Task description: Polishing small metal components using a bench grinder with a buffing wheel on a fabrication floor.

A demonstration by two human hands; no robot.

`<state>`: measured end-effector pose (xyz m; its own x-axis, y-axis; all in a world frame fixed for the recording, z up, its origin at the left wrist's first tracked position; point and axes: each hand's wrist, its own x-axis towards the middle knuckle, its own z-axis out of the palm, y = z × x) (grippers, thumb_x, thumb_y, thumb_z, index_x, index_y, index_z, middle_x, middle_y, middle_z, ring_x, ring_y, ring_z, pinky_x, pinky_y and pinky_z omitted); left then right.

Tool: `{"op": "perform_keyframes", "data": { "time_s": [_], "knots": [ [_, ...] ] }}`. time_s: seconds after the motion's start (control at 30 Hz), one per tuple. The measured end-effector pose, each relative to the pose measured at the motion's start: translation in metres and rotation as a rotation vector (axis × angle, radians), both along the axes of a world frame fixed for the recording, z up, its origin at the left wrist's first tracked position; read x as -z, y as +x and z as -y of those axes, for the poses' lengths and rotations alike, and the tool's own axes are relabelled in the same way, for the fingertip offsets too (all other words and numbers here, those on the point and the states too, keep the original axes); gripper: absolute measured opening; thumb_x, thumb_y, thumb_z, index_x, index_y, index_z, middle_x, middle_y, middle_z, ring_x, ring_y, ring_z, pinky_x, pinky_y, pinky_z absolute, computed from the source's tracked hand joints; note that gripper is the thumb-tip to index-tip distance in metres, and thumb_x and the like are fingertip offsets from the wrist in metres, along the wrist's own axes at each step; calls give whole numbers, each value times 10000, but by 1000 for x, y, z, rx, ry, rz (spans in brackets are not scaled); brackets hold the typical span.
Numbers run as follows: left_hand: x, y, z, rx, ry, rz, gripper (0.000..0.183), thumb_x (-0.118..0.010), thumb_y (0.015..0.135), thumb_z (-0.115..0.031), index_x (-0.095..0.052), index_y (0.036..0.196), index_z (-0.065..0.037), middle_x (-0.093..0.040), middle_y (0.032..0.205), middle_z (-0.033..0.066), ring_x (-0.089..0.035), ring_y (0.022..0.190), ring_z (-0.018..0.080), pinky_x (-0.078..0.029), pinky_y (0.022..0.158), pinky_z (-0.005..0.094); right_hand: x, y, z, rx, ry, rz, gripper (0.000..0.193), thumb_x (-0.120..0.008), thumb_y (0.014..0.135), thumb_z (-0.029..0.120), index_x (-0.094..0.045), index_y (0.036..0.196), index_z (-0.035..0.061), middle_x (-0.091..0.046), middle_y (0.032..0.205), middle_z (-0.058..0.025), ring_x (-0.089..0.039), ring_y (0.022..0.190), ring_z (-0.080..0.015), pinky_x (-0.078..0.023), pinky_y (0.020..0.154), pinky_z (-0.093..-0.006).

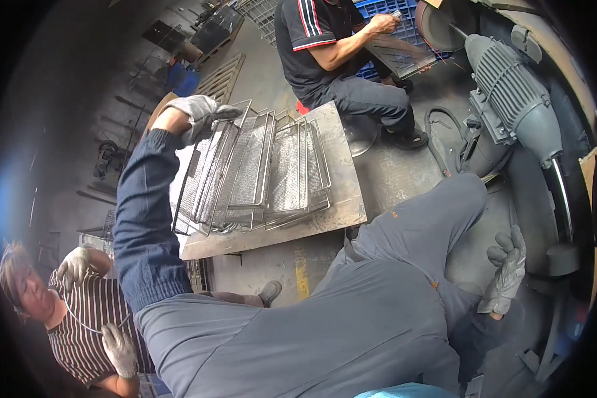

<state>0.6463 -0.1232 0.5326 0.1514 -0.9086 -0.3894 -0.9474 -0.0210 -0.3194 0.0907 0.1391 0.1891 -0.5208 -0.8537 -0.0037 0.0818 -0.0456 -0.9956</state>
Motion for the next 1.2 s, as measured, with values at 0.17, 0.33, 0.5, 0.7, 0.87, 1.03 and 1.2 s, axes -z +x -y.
{"op": "perform_keyframes", "data": {
  "time_s": [0.17, 0.33, 0.5, 0.7, 0.87, 1.03, 1.2],
  "knots": [
    [4, -13, -34, -37, -122, -134, 365, -753, 949, -396, -767, 1041, -43, -682, 743, 55, -650, 626, 178, -534, 569, 361, 1, 2, -3, 26, 15, -5, 694, -596, 1028, 493, -485, 1505, 2, -642, 1184, -143, -594, 855, -128, -474, 800, -255],
    [39, -40, -75, 331, -276, 339, 562, -754, 825, -545, -769, 1049, -29, -750, 982, 227, -722, 959, 385, -566, 890, 465, -3, 5, -12, 76, 105, -48, 552, -579, 1050, 396, -547, 1455, 23, -669, 1128, -109, -603, 853, -126, -493, 814, -275],
    [65, 11, -59, 385, -342, 421, 338, -617, 938, -400, -794, 873, -119, -745, 855, 150, -723, 809, 337, -568, 724, 428, 8, 0, -10, 60, 104, -64, 522, -583, 1051, 372, -555, 1446, 31, -678, 1135, -115, -615, 853, -135, -510, 828, -290],
    [69, -3, -7, 237, -347, -22, 458, -651, 926, -516, -773, 846, -81, -705, 788, 180, -677, 725, 366, -540, 678, 422, 17, -7, -8, 35, 86, -60, 497, -596, 1045, 333, -562, 1439, 33, -680, 1140, -121, -620, 872, -135, -523, 826, -289],
    [51, -50, 5, 378, -320, 143, 680, -591, 935, -666, -736, 943, -2, -713, 898, 241, -685, 864, 421, -535, 767, 464, 15, -3, -8, 26, 119, 22, 541, -663, 1005, 290, -541, 1444, -1, -669, 1162, -128, -582, 873, -132, -510, 847, -295],
    [56, 21, 51, 370, -303, 141, 555, -613, 959, -551, -734, 1062, -19, -719, 1011, 268, -706, 985, 418, -553, 842, 446, 17, -11, -11, 25, 172, 37, 532, -664, 1002, 273, -545, 1438, -8, -669, 1155, -122, -593, 867, -136, -520, 832, -296],
    [60, 7, 22, 189, -528, -142, 372, -767, 886, -341, -725, 1127, -62, -754, 1011, 189, -723, 940, 330, -558, 846, 409, 24, -19, -14, 15, 132, 4, 499, -645, 1009, 252, -557, 1434, 5, -666, 1142, -114, -600, 873, -130, -523, 815, -287]
  ]
}}
